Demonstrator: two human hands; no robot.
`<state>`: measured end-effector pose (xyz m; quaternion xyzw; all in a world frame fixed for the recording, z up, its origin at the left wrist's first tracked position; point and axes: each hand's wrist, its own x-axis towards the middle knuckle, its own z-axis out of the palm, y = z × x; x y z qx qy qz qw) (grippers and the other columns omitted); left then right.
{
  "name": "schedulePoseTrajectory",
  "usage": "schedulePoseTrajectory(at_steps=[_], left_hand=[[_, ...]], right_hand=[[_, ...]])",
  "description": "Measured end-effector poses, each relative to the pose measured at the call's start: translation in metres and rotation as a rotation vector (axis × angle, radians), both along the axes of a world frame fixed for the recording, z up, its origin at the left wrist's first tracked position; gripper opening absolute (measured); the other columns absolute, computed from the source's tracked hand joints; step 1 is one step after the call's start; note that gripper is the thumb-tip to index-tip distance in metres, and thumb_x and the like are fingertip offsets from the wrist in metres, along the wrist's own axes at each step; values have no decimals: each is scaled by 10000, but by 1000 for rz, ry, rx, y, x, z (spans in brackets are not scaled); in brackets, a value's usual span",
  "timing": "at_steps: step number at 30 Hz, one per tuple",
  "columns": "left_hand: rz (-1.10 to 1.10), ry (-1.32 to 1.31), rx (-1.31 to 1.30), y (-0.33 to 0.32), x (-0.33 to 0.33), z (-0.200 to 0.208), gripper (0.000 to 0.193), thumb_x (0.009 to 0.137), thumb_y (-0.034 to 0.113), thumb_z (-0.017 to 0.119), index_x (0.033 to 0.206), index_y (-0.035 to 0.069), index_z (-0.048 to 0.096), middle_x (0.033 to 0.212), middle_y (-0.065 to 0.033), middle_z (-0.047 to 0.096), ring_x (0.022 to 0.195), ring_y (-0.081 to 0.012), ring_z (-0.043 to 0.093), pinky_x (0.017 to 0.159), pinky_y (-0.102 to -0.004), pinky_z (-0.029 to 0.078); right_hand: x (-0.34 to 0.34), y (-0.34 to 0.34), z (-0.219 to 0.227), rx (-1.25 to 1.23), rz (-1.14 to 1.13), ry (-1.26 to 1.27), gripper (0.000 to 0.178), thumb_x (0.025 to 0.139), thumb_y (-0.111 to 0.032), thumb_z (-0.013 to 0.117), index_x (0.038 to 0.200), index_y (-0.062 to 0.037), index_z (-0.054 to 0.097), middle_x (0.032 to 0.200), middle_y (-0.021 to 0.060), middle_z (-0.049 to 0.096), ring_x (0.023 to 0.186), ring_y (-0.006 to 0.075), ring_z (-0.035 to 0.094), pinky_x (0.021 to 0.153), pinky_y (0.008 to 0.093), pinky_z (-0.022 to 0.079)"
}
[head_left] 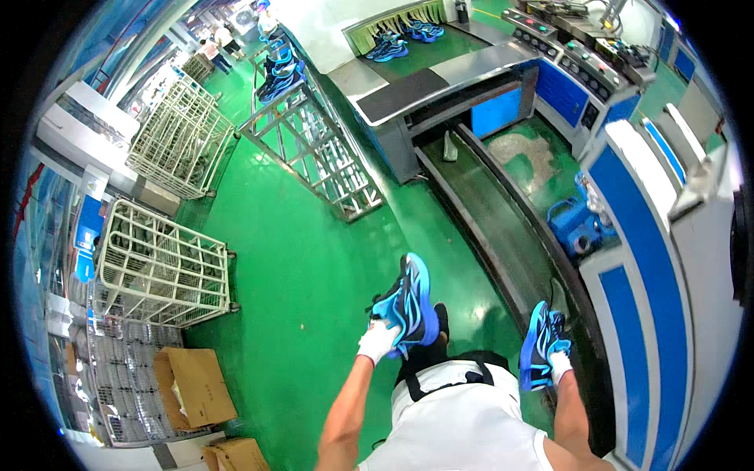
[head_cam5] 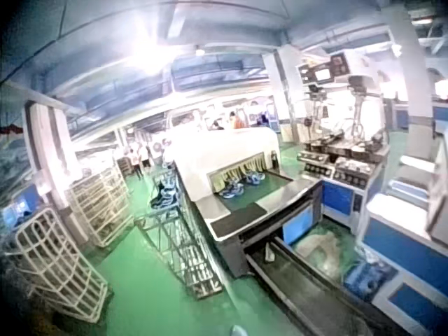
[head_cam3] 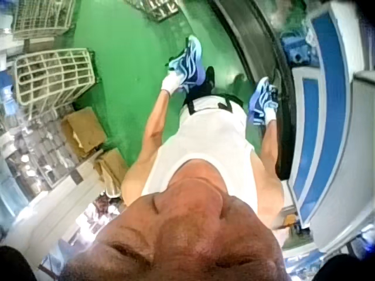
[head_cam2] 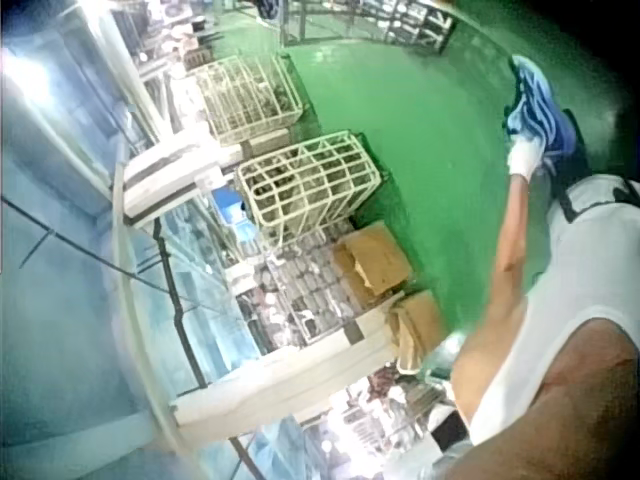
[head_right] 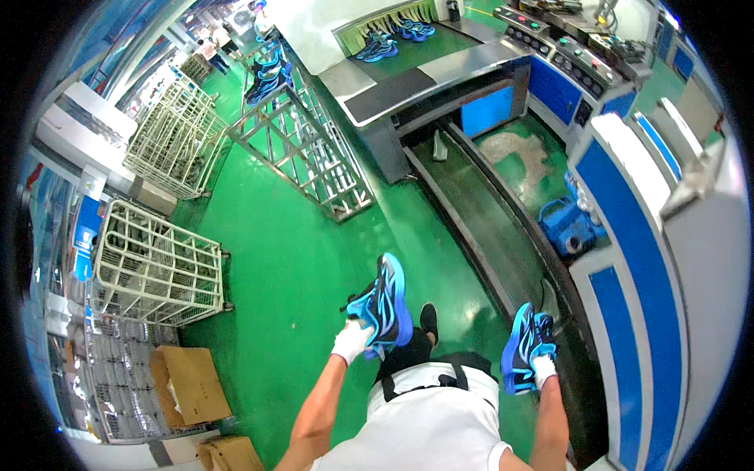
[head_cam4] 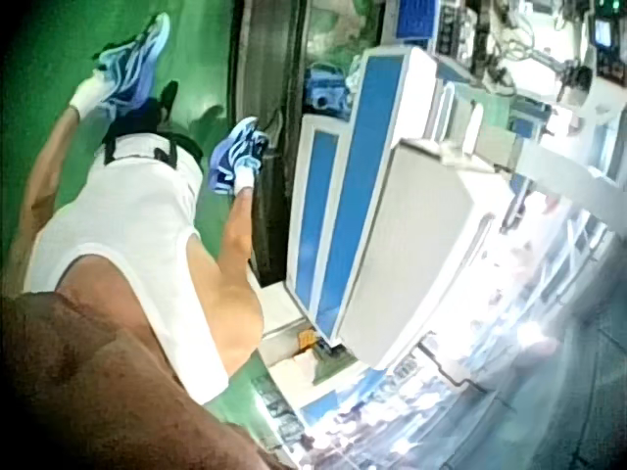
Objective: The person picks up pairs of blue and black shoes from a conveyor belt, places them individually into a pressing machine one at a time, and then returns them to the conveyor belt.
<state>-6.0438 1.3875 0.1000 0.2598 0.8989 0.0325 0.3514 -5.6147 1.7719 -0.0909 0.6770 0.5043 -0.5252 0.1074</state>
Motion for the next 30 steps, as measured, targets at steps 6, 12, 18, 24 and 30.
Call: schedulePoseTrajectory(at_steps=[6, 12, 18, 24, 30], left_hand=[[267, 55, 144, 178, -201, 30, 709, 863, 552, 583, 1384, 72, 589, 1392, -272, 577, 1283, -424, 568, 1111, -487, 418], [181, 63, 277, 324, -386, 57, 651, 845, 559, 611, 1265, 65, 667, 1285, -260, 644, 1214, -416, 615, 1047, -476, 471], [167, 288, 310, 444, -556, 104, 614, 842, 562, 615, 1225, 87, 688, 1262, -246, 653, 1191, -388, 627, 1031, -452, 476], [179, 582, 281, 520, -696, 72, 508, 825, 532, 604, 1043, 94, 740, 1129, -204, 692, 1078, -353, 661, 941, -439, 507], [233, 450, 178, 563, -757, -18, 576, 843, 615, 594, 1107, 123, 734, 1159, -201, 677, 1079, -351, 664, 917, -495, 506]], right_hand=[[-79, 2, -14, -161, -126, -43, 445, 904, -417, 542, 1286, -200, 613, 1244, 153, 634, 1095, 372, 629, 866, 623, 536], [-165, 43, -18, -311, -503, -116, 548, 885, -534, 582, 1295, -171, 608, 1272, 161, 643, 1090, 380, 628, 922, 587, 509], [-384, 187, 54, -6, -123, -110, 549, 882, -475, 618, 1267, -84, 638, 1207, 173, 662, 1076, 357, 625, 901, 537, 501], [-600, 369, 70, 419, 601, -291, 660, 849, -475, 590, 1249, 49, 619, 1314, 308, 612, 1226, 441, 601, 1028, 476, 489], [-869, 467, 208, 943, 839, -96, 391, 832, -417, 659, 842, -29, 705, 920, 229, 713, 918, 405, 688, 846, 490, 519]])
